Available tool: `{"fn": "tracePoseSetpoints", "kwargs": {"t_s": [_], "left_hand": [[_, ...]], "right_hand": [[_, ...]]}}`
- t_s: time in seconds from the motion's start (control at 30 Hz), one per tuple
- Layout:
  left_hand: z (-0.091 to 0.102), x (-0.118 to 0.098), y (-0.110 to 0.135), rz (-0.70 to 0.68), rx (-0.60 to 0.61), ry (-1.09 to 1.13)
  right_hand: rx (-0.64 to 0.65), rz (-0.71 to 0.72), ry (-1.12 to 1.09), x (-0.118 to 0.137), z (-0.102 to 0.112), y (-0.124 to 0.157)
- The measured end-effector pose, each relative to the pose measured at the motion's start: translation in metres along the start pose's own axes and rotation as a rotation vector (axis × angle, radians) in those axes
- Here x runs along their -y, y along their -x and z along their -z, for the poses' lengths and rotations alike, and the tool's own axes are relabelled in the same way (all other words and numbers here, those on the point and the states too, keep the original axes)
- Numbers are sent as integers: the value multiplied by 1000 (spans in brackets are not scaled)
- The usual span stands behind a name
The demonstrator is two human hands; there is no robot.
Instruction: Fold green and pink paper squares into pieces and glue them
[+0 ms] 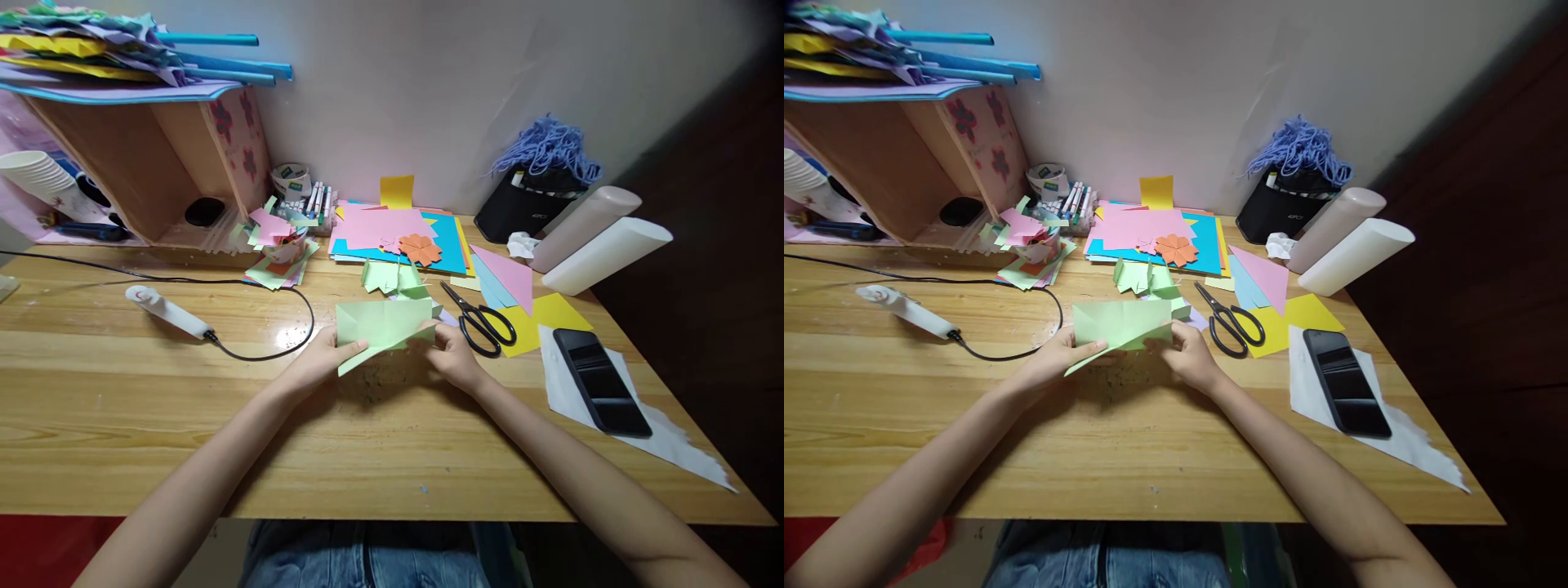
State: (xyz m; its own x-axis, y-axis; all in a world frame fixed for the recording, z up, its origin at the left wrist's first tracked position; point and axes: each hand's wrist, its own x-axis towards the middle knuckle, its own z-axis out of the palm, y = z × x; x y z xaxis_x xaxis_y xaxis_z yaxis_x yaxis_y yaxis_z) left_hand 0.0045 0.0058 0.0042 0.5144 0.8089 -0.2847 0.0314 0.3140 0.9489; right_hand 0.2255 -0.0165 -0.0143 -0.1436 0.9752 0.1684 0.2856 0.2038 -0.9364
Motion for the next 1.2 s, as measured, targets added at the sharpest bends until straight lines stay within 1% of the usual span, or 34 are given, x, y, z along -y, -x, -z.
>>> {"fn": "tracePoseSetpoints", "kwargs": {"t_s": [0.07, 0.1, 0.2, 0.27, 0.33, 0.4, 0.47, 0.53, 0.57, 0.63, 0.73, 0.87, 0.93, 0.97, 1.03, 1.1, 1.2], "left_hand": [[0, -1, 0, -13, 63, 112], [-1, -2, 0, -9, 73, 158], [-3, -4, 1, -6, 54, 253], [-4, -7, 3, -65, 35, 257], [-6, -10, 6, -187, 1, 151], [-8, -11, 7, -290, -80, -46], [-10, -11, 6, -306, -199, -214], [-11, -8, 3, -259, -319, -257], [-10, -5, 1, -243, -339, -247], [-8, 0, -3, -229, -338, -212], [-4, 6, -6, -229, -339, -231], [-4, 6, -6, -261, -359, -317], [-5, 3, -4, -277, -341, -368], [-6, 1, -2, -275, -310, -396], [-6, -3, 0, -247, -211, -431], [-6, -5, 2, -209, -119, -450], [-5, -5, 3, -184, -61, -511]], "right_hand": [[-3, -80, -96, 1, -2, 0], [3, -111, -128, 1, -3, 0], [4, -167, -165, 3, -4, 0], [-14, -202, -182, 4, -5, 0], [-31, -237, -199, 5, -6, 0], [-41, -264, -209, 6, -8, 0], [-36, -276, -209, 7, -9, 1], [-35, -269, -182, 7, -10, 1], [-41, -255, -156, 8, -10, 1], [-70, -208, -113, 8, -10, 0], [-139, -150, -150, 5, -9, -2], [-215, -202, -226, 2, -8, -5], [-257, -204, -240, 2, -7, -7], [-272, -195, -246, 3, -7, -7], [-276, -185, -257, 4, -7, -7], [-243, -194, -274, 5, -8, -6], [-178, -197, -302, 5, -10, -4]]}}
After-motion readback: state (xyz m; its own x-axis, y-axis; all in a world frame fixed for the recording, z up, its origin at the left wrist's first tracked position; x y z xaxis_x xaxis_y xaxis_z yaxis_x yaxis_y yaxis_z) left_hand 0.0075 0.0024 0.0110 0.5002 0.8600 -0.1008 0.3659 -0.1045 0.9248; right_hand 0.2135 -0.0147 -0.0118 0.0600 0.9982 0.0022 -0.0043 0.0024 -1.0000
